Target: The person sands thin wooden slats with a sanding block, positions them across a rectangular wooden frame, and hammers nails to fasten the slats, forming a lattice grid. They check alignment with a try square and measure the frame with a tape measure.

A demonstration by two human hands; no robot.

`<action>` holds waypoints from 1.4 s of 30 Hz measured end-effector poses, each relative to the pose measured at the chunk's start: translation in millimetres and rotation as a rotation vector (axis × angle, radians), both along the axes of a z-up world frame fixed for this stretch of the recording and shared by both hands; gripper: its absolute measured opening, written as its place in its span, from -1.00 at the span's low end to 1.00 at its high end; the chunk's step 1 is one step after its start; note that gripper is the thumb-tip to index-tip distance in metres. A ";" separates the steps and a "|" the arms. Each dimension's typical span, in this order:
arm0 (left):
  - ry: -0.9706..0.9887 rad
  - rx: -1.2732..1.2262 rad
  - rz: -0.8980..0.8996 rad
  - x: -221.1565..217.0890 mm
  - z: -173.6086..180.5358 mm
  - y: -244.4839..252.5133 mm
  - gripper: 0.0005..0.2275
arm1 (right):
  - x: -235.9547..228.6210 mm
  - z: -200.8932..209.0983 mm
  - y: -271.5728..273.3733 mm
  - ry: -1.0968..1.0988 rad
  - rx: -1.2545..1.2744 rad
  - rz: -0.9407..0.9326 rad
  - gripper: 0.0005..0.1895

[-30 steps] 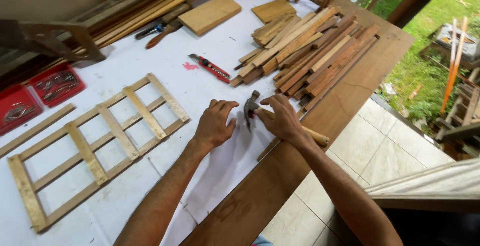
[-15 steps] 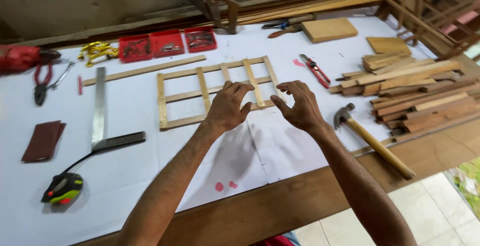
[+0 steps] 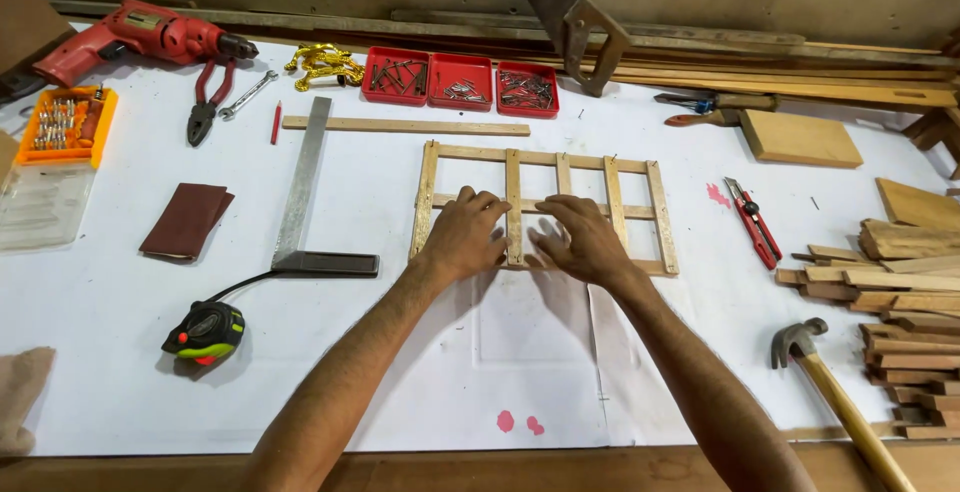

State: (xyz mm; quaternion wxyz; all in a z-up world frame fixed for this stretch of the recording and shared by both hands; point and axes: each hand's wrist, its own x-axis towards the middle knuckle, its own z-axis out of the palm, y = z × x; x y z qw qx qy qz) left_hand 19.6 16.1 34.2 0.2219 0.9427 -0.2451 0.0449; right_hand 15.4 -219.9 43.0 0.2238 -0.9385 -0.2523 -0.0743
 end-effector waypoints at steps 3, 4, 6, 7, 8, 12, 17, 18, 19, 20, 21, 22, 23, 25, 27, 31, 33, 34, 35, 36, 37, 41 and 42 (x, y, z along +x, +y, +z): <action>0.097 0.108 -0.003 6.2 13.1 0.2 -0.42 | 13.1 -12.5 8.0 0.000 -0.128 0.045 -0.38; 0.104 0.108 -0.003 10.0 13.2 1.1 -0.42 | 15.2 -15.0 9.5 0.007 -0.128 0.046 -0.38; 0.134 0.117 -0.028 16.0 11.8 1.8 -0.42 | 16.9 -21.3 11.4 0.000 -0.117 0.063 -0.44; 0.143 0.116 -0.031 20.8 10.0 1.9 -0.42 | 19.6 -19.1 13.9 0.010 -0.118 0.062 -0.44; 0.139 0.122 -0.040 25.5 8.1 1.7 -0.46 | 22.2 -17.0 16.1 0.014 -0.151 0.033 -0.47; 0.157 0.169 -0.057 48.2 -2.5 -0.4 -0.55 | 34.5 -9.4 22.3 0.017 -0.213 -0.027 -0.54; 0.181 0.114 -0.060 58.4 1.9 -1.5 -0.57 | 47.2 -15.9 24.1 0.016 -0.131 -0.024 -0.61; 0.228 0.106 -0.049 57.9 4.3 -2.0 -0.56 | 47.4 -21.0 21.6 -0.005 -0.063 0.004 -0.60; 0.232 0.109 -0.053 57.9 0.5 -1.4 -0.56 | 45.9 -20.9 22.0 0.000 -0.061 -0.001 -0.60; 0.211 0.066 -0.060 56.9 -2.7 -1.0 -0.55 | 43.4 -20.3 22.3 0.003 -0.057 -0.007 -0.60; 0.186 0.024 -0.068 56.3 -5.0 -0.8 -0.54 | 41.1 -18.6 22.2 0.003 -0.054 -0.014 -0.60; 0.187 0.027 -0.073 53.2 -6.3 -2.0 -0.54 | 37.0 -17.1 21.7 0.004 -0.052 -0.020 -0.60; 0.183 0.028 -0.067 50.4 -6.4 -3.2 -0.55 | 33.5 -14.3 21.3 0.008 -0.050 -0.018 -0.60; 0.173 0.029 -0.064 44.0 -8.3 -6.1 -0.55 | 26.3 -13.0 18.4 0.007 -0.048 -0.018 -0.59; 0.166 0.033 -0.059 37.2 -11.9 -9.0 -0.53 | 19.7 -15.9 14.2 0.004 -0.021 0.001 -0.60; 0.150 0.022 -0.041 18.0 -7.1 -14.0 -0.53 | 6.9 -15.5 7.8 0.010 -0.036 -0.003 -0.60; 0.194 0.050 -0.036 8.7 -4.0 -16.9 -0.55 | -0.5 -17.0 3.1 0.015 -0.039 0.022 -0.59; 0.184 0.052 -0.037 6.3 -4.0 -18.0 -0.55 | -1.7 -17.7 2.5 0.005 -0.038 0.021 -0.59; 0.183 0.066 -0.032 3.1 -4.3 -19.8 -0.55 | -3.8 -18.6 1.2 0.003 -0.046 0.026 -0.58; 0.181 0.080 -0.027 -0.1 -4.7 -21.8 -0.55 | -6.1 -19.5 -0.2 0.000 -0.055 0.031 -0.57; 0.172 0.081 -0.027 -1.3 -3.6 -22.9 -0.55 | -5.2 -18.7 -1.8 -0.009 -0.055 0.029 -0.57; 0.176 0.097 0.011 -7.5 -3.7 -20.7 -0.53 | -1.1 -18.8 -4.6 -0.012 -0.073 0.060 -0.57; 0.163 0.093 0.008 -8.1 -4.3 -17.4 -0.52 | 1.5 -19.2 -3.3 -0.050 -0.091 0.066 -0.57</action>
